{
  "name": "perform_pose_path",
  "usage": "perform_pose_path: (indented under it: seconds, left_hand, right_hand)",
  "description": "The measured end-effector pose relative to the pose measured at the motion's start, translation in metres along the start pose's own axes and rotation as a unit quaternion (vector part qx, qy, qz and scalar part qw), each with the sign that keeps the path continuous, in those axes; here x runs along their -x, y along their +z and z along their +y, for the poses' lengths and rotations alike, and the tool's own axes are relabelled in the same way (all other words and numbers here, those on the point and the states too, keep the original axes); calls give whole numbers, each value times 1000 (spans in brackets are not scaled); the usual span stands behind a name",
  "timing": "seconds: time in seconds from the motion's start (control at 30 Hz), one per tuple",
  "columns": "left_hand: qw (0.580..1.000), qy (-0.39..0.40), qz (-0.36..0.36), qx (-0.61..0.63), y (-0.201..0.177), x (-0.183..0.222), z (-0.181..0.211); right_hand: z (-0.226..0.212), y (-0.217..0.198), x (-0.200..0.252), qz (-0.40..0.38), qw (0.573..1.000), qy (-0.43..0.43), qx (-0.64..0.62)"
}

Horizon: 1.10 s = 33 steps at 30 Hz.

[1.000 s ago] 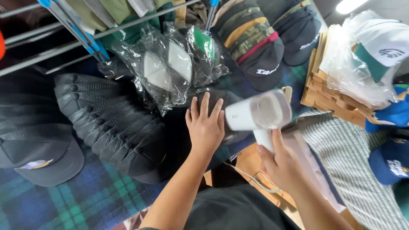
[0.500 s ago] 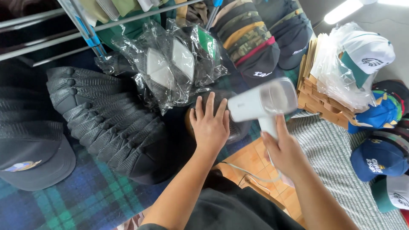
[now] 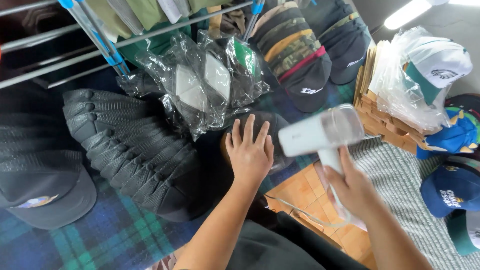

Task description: Brushing and steaming a baseball cap to clean and reshape it.

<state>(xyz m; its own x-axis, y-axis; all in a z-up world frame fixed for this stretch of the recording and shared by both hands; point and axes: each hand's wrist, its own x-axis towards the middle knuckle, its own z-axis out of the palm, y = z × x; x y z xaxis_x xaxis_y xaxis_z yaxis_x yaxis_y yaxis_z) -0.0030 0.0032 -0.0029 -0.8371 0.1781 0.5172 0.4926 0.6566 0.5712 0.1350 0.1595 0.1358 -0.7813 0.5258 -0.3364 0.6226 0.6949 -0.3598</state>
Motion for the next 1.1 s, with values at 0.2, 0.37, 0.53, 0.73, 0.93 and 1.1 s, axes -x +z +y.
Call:
perform_pose_path:
  seconds: [0.2,0.37,0.53,0.73,0.93,1.1]
  left_hand:
    - [1000,6,-4,-10,-8,2,1]
    - [999,19,-2,-35,0,-1,-3]
    - [997,29,4,-69,0,0,-6]
    - [995,54,1,-82,-3,-6,-5]
    - [994,79,-21,-78,-3,-7,-6]
    - [994,82,-45,-63,-4,-5,-9]
  right_hand:
    - [-92,-47,-56,-58,997,18,-51]
    - [3,-29,-123,-114,913,25,-391]
    - [107,25,-117,-140,852,24,-504]
    - [157,70,-115,-218,758,117,-604]
    - [125,51,-187,-296,728,29,-617]
    - [88,36,-244,-368,740,0,-563]
